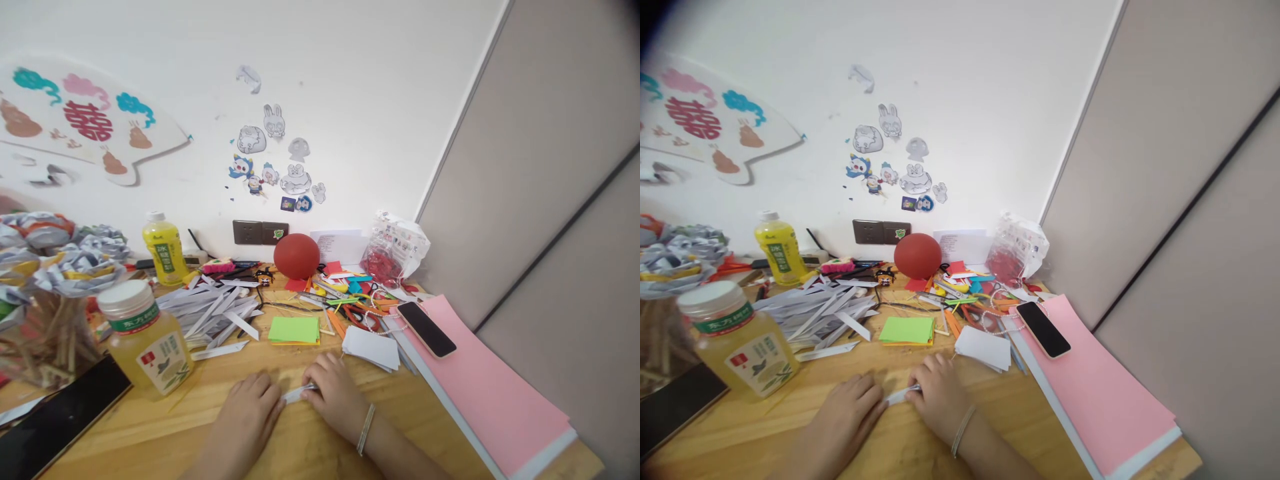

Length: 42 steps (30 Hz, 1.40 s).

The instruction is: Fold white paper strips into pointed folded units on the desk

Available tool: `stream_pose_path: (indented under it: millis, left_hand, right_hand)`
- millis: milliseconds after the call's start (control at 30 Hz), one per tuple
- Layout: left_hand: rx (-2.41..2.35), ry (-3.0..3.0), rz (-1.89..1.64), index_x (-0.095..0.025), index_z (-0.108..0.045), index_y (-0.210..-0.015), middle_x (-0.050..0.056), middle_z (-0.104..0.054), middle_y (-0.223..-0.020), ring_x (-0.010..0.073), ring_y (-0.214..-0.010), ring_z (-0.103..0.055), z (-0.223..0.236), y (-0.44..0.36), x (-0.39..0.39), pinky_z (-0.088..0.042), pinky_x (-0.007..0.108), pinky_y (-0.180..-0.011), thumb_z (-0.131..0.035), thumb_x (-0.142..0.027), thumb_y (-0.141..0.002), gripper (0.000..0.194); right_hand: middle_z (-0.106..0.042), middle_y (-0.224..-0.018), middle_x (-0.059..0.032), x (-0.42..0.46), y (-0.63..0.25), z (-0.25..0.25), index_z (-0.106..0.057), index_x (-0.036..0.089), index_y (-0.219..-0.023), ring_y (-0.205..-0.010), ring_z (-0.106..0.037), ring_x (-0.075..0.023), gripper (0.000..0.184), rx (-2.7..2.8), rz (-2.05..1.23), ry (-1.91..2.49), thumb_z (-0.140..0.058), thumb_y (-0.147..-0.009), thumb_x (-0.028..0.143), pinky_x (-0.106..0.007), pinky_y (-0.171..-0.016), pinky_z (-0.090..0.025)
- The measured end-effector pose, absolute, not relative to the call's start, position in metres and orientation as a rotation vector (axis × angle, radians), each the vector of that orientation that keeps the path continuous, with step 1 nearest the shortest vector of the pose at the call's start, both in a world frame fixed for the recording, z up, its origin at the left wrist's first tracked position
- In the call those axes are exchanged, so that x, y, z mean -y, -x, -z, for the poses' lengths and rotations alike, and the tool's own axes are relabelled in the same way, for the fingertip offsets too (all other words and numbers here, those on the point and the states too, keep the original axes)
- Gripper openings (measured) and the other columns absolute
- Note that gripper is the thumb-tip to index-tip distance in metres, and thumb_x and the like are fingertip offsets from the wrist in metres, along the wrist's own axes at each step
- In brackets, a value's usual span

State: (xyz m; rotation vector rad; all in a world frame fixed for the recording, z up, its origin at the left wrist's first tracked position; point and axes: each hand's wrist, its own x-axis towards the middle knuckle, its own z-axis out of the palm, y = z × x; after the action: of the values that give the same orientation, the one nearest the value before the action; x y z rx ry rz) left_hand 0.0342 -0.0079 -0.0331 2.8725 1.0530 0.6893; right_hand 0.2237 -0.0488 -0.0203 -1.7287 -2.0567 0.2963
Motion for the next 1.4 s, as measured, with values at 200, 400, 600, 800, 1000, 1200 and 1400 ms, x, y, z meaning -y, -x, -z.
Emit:
stream_pose_path:
  millis: [200, 400, 600, 800, 1000, 1200, 1400]
  left_hand:
    - [-1.143, -2.768, -0.773, -0.020, -0.058, -0.081, 0.005, -0.061, -0.080, 0.0227, -0.075, -0.059, 0.037, -0.034, 0.009, -0.045, 0.033, -0.067, -0.046, -0.025, -0.085, 0.014]
    - [-1.076, -2.687, -0.805, -0.020, -0.053, -0.070, 0.003, -0.059, -0.070, 0.0200, -0.067, -0.057, 0.032, -0.033, 0.010, -0.045, 0.029, -0.060, -0.045, -0.021, -0.083, 0.016]
    - [-0.959, -2.703, -0.977, -0.020, -0.055, -0.072, 0.002, -0.060, -0.068, 0.0173, -0.063, -0.057, 0.032, -0.030, 0.011, -0.044, 0.026, -0.059, -0.039, -0.027, -0.090, 0.026]
    - [-0.864, -2.876, -0.964, -0.021, -0.053, -0.062, 0.001, -0.059, -0.061, 0.0166, -0.057, -0.055, 0.020, -0.026, 0.014, -0.040, 0.025, -0.054, -0.034, -0.025, -0.093, 0.036]
    - [-0.719, -2.899, -0.914, -0.022, -0.054, -0.070, -0.001, -0.061, -0.064, 0.0152, -0.057, -0.057, 0.021, -0.031, 0.022, -0.040, 0.024, -0.056, -0.034, -0.024, -0.094, 0.032]
    - [-0.583, -3.013, -0.944, -0.022, -0.051, -0.065, -0.001, -0.058, -0.057, 0.0154, -0.050, -0.053, 0.021, -0.033, 0.025, -0.036, 0.026, -0.052, -0.028, -0.015, -0.093, 0.037]
    - [-0.660, -3.007, -0.898, -0.023, -0.051, -0.066, -0.002, -0.057, -0.056, 0.0153, -0.049, -0.054, 0.010, -0.024, 0.021, -0.037, 0.024, -0.049, -0.035, -0.019, -0.091, 0.030]
  right_hand:
    - [-0.057, -0.091, -0.0006, 0.049, -0.224, 0.025, -0.056, 0.019, -0.083, -0.090, -0.048, -0.0181, 0.015, 2.036, -0.329, 1.712, -0.069, -0.076, 0.021, -0.029, -0.079, -0.034]
    - [-0.059, -0.088, 0.0001, 0.051, -0.221, 0.022, -0.055, 0.019, -0.083, -0.086, -0.050, -0.0170, 0.010, 2.163, -0.261, 1.639, -0.065, -0.080, 0.020, -0.028, -0.075, -0.035]
    - [-0.062, -0.089, -0.0018, 0.049, -0.223, 0.025, -0.060, 0.020, -0.088, -0.084, -0.051, -0.0182, 0.006, 2.405, 0.055, 1.487, -0.055, -0.089, 0.024, -0.030, -0.071, -0.036]
    - [-0.062, -0.072, 0.0000, 0.052, -0.229, 0.023, -0.059, 0.019, -0.082, -0.070, -0.054, -0.0157, 0.013, 2.473, 0.159, 1.367, -0.049, -0.090, 0.019, -0.027, -0.060, -0.035]
    - [-0.064, -0.075, -0.0022, 0.057, -0.222, 0.020, -0.057, 0.019, -0.082, -0.070, -0.055, -0.0160, 0.011, 2.551, 0.140, 1.309, -0.048, -0.087, 0.018, -0.027, -0.059, -0.038]
    - [-0.065, -0.066, 0.0009, 0.059, -0.216, 0.023, -0.058, 0.020, -0.076, -0.060, -0.055, -0.0136, 0.022, 2.569, 0.108, 1.165, -0.045, -0.092, 0.026, -0.025, -0.057, -0.039]
    - [-0.070, -0.081, -0.0005, 0.058, -0.230, 0.009, -0.062, 0.019, -0.087, -0.075, -0.060, -0.0139, 0.019, 2.456, 0.000, 1.134, -0.045, -0.093, 0.023, -0.024, -0.070, -0.043]
